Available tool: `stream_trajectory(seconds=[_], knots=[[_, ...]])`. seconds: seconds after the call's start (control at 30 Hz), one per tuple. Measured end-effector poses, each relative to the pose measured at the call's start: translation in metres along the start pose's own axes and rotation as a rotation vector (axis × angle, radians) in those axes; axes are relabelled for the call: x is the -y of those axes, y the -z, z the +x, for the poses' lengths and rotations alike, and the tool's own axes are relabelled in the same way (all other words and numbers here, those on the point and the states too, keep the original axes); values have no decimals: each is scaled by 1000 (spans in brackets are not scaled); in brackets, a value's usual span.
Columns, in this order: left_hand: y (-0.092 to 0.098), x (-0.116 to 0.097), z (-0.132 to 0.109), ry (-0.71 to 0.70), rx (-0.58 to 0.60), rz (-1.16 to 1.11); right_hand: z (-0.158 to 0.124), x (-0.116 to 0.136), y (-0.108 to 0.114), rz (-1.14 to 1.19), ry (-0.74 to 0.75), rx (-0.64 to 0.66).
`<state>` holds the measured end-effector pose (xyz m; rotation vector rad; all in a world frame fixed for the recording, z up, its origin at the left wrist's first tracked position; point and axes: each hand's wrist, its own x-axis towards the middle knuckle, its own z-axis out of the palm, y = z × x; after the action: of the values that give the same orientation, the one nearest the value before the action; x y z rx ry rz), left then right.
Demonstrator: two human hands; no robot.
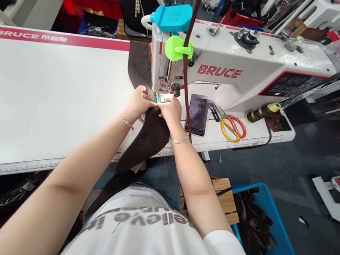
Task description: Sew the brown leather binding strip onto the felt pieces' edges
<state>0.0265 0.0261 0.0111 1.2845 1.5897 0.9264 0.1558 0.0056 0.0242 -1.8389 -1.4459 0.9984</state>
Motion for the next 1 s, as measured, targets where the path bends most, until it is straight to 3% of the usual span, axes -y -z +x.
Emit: stream_trajectory(seconds=[0.17, 0.37, 0.57, 0.73, 0.87, 1.0], knots=[[1, -1, -7, -123, -135, 193, 0, -4, -1, -7, 59, -5], [-6, -4, -29, -262, -176, 360, -2, -8, -6, -164, 143, -115], [-22, 1, -50, -322, -217, 351, -7, -9, -10, -277, 149, -109], [-13, 6, -58, -237, -168, 207, -3, -11, -13, -285, 145, -104], [0, 5, -64, -71, -58, 78, -1, -12, -13, -278, 137, -107], [15, 3, -91, 99, 57, -62, -3, -12, -13, -271, 137, -108]])
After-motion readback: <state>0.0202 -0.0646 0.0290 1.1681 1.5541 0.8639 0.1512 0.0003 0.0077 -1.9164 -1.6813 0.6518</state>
